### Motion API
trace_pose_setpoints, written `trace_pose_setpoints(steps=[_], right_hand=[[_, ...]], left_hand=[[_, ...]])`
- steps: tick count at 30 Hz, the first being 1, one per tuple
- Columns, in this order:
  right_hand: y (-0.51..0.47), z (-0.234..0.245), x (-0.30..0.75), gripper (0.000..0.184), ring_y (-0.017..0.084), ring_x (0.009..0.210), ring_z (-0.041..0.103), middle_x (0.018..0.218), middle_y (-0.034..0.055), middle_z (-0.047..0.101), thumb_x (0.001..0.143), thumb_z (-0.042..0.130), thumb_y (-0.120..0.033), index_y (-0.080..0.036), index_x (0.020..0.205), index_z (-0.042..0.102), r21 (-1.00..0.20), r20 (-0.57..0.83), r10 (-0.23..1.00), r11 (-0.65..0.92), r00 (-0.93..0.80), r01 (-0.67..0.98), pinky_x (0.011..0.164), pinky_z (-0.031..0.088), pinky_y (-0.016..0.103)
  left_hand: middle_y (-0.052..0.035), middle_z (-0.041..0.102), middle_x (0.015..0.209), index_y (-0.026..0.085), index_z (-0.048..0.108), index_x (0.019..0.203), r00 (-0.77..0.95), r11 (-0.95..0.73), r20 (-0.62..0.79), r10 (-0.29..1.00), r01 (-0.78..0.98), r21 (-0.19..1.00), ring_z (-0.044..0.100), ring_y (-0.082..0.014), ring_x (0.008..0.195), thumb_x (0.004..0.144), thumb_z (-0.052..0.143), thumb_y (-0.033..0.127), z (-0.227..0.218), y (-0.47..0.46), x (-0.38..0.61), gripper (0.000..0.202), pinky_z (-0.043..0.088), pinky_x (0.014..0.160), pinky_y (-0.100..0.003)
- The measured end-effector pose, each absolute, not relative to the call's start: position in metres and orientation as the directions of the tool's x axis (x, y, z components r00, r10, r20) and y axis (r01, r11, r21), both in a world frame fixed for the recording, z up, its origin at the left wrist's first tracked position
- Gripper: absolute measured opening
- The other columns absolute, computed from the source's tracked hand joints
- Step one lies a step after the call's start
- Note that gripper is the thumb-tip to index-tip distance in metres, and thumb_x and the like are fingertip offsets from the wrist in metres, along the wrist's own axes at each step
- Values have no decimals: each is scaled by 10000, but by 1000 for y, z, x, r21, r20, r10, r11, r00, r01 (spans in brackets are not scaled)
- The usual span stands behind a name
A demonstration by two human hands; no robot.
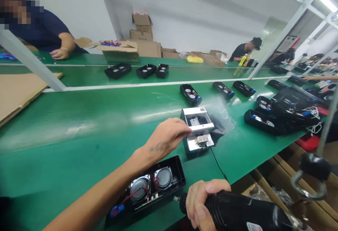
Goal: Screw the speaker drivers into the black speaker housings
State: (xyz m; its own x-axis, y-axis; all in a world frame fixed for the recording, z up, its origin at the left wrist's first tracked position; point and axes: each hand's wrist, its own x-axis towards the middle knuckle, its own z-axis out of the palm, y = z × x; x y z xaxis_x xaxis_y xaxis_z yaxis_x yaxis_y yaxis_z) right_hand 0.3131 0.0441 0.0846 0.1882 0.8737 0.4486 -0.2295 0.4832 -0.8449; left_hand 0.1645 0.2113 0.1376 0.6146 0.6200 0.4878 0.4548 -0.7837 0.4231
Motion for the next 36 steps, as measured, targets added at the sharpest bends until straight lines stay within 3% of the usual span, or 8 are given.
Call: trace_pose_setpoints(steps=[5,9,12,14,16,20,23,36], right_hand=[[45,78,317,321,120,374,360,537,-113,442,1062,566,-283,-389,1364,536,-806,499,844,535,196,-255,407,336,239],[49,72,322,354,106,377,374,571,-105,480,1046,586,-251,-350,1383,546,-778,492,825,560,277,-286,397,336,245],[54,76,318,298,104,402,407,597,-99,496,1044,581,-224,-338,1319,577,-772,481,821,563,308,-295,432,388,252],[58,80,310,271,108,423,428,605,-99,496,1046,583,-215,-336,1288,579,-781,467,831,548,302,-301,457,417,257],[61,80,300,251,108,435,444,611,-104,494,1049,597,-209,-334,1265,572,-789,469,845,532,259,-309,468,430,255],[62,74,283,227,112,466,472,640,-103,507,1077,572,-208,-337,1259,531,-818,479,864,504,156,-277,487,441,252],[61,68,277,229,111,476,476,661,-104,499,1083,553,-203,-339,1264,514,-834,478,872,487,103,-258,484,445,247],[57,74,277,220,124,483,482,628,-97,530,1071,589,-235,-359,1238,518,-883,416,907,419,58,-213,517,457,269]], left_hand=[[-84,811,1244,180,792,1112,622,-820,534,573,421,389,753,-232,1171,1026,673,129,140,252,188,155,596,1052,-412],[-90,753,1383,230,736,1272,584,-786,525,618,452,422,692,-272,1310,1072,659,282,117,204,140,220,561,1135,-539],[-94,664,1527,298,710,1337,637,-707,319,701,564,426,563,-382,1476,1001,754,467,92,151,98,379,409,1224,-750],[-128,561,1631,322,701,1366,669,-653,135,731,629,421,445,-498,1545,811,898,622,75,121,80,661,309,1206,-874],[-161,493,1679,322,700,1377,665,-617,15,746,684,390,371,-579,1559,637,1003,631,58,98,74,858,261,1176,-933],[-118,413,1738,370,694,1370,617,-583,19,787,733,350,404,-504,1566,762,972,463,34,80,75,675,309,1232,-833],[-100,394,1749,391,710,1328,615,-579,35,787,719,385,468,-468,1521,850,896,512,28,79,76,527,400,1200,-764],[-132,462,1697,325,737,1254,607,-569,35,794,720,397,524,-466,1437,822,925,470,39,80,78,493,462,1127,-712]])
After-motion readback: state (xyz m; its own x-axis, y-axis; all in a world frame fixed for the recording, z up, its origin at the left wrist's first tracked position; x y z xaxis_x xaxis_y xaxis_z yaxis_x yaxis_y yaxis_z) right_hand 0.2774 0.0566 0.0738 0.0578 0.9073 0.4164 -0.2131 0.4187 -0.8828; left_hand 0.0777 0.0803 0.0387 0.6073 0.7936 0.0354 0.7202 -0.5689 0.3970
